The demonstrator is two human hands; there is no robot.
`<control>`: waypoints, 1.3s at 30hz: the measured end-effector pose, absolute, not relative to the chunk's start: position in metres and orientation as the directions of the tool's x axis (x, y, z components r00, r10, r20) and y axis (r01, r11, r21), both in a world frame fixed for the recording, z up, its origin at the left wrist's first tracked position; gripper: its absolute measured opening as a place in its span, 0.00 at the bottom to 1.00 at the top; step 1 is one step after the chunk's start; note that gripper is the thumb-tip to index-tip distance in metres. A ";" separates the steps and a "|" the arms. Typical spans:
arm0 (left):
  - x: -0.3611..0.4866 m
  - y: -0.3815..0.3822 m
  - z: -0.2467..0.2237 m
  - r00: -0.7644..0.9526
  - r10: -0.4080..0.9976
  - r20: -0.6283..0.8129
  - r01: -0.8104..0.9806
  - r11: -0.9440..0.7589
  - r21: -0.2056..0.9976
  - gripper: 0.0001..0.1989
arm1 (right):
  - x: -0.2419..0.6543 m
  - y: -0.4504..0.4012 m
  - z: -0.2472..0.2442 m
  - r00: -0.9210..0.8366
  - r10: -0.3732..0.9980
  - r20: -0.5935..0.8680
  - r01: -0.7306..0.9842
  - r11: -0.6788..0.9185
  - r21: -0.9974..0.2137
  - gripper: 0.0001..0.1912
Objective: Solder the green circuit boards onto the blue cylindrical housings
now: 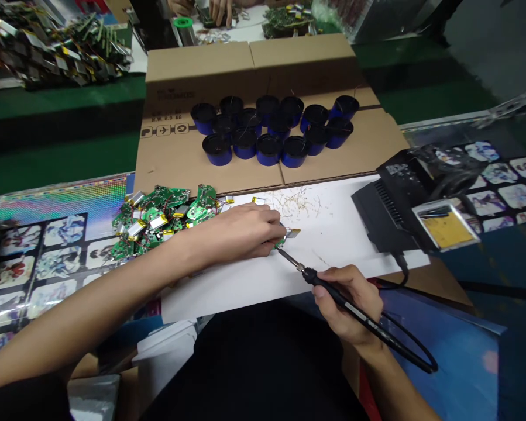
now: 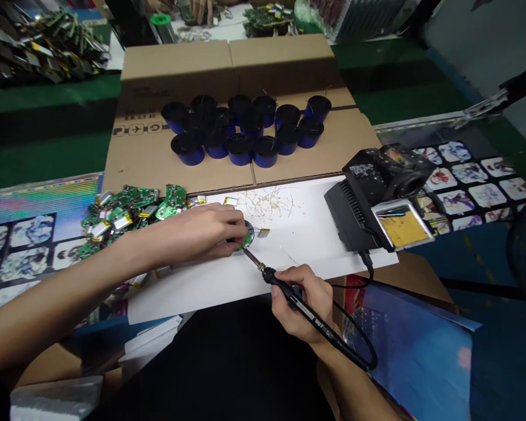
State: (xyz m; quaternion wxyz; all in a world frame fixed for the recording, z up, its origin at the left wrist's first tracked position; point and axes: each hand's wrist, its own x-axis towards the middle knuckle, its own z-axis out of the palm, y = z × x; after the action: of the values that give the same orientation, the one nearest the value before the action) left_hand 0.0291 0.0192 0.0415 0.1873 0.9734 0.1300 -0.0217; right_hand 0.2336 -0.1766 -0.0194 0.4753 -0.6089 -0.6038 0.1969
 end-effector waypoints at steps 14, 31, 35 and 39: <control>0.030 0.018 0.044 0.962 0.245 -0.122 0.272 -0.905 0.326 0.06 | 0.261 -0.197 -0.046 0.413 0.833 0.369 0.466 0.155 -0.871 0.09; 0.034 0.011 0.045 0.948 0.299 -0.108 0.318 -0.908 0.273 0.05 | 0.269 -0.134 -0.076 0.552 0.766 0.330 0.443 0.066 -0.894 0.16; 0.032 0.012 0.043 0.952 0.296 -0.080 0.306 -0.917 0.256 0.03 | 0.274 -0.128 -0.085 0.569 0.777 0.270 0.418 0.009 -0.908 0.20; 0.026 0.013 0.044 0.955 0.292 -0.059 0.296 -0.916 0.269 0.04 | 0.280 -0.128 -0.095 0.574 0.782 0.245 0.411 -0.017 -0.911 0.24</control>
State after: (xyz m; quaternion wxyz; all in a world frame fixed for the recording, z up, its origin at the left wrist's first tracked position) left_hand 0.0264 0.0129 0.0439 0.1390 0.9788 0.1502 -0.0089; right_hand 0.2800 -0.1281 -0.0946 0.5537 -0.6931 -0.4302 0.1673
